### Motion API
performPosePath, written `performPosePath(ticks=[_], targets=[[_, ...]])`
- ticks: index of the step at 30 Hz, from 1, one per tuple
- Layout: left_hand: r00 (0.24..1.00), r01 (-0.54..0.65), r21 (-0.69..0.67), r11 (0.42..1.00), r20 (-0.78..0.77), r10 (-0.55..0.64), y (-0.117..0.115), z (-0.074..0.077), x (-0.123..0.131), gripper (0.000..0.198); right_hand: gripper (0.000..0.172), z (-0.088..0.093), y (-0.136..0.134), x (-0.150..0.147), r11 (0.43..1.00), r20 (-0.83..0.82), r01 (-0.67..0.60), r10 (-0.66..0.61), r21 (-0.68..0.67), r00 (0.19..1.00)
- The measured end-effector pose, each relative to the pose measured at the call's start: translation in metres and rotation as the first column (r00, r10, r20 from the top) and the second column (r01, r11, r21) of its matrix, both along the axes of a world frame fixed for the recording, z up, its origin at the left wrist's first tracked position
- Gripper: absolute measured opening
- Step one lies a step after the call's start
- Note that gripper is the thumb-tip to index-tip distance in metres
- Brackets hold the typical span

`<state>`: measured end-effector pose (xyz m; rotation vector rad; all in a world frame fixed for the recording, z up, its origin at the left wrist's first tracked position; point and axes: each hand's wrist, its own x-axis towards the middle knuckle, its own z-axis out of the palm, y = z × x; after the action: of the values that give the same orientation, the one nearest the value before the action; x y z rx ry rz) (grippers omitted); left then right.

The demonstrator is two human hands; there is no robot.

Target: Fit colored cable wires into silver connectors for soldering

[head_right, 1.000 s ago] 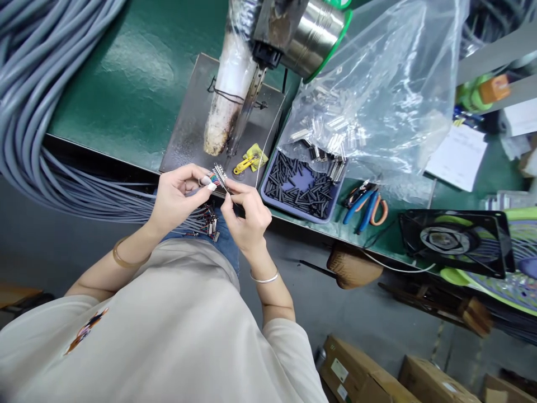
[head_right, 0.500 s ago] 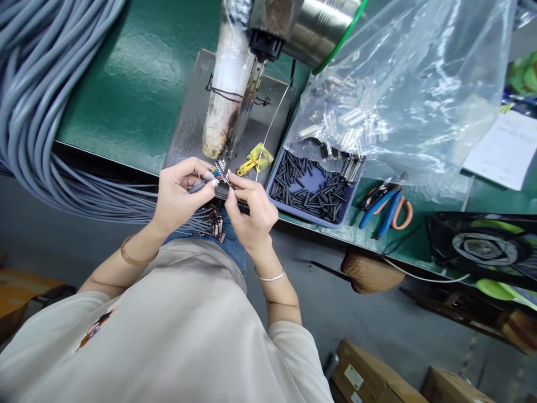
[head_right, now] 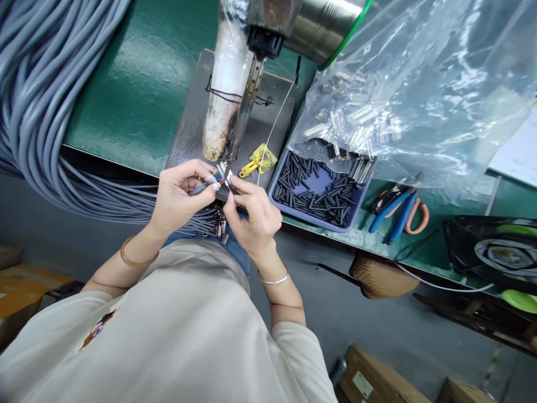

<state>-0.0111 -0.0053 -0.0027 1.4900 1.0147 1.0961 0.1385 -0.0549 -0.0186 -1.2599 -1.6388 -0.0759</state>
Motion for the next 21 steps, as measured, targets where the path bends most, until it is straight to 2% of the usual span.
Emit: performPosePath(ticks=[21], targets=[[1.000,0.020,0.137,0.990,-0.016,-0.018,-0.0002,0.0035,-0.0002,0.010,0.017,0.0046,0.0036,-0.0019,0.999,-0.038,0.034,-0.035,-0.023,0.999]])
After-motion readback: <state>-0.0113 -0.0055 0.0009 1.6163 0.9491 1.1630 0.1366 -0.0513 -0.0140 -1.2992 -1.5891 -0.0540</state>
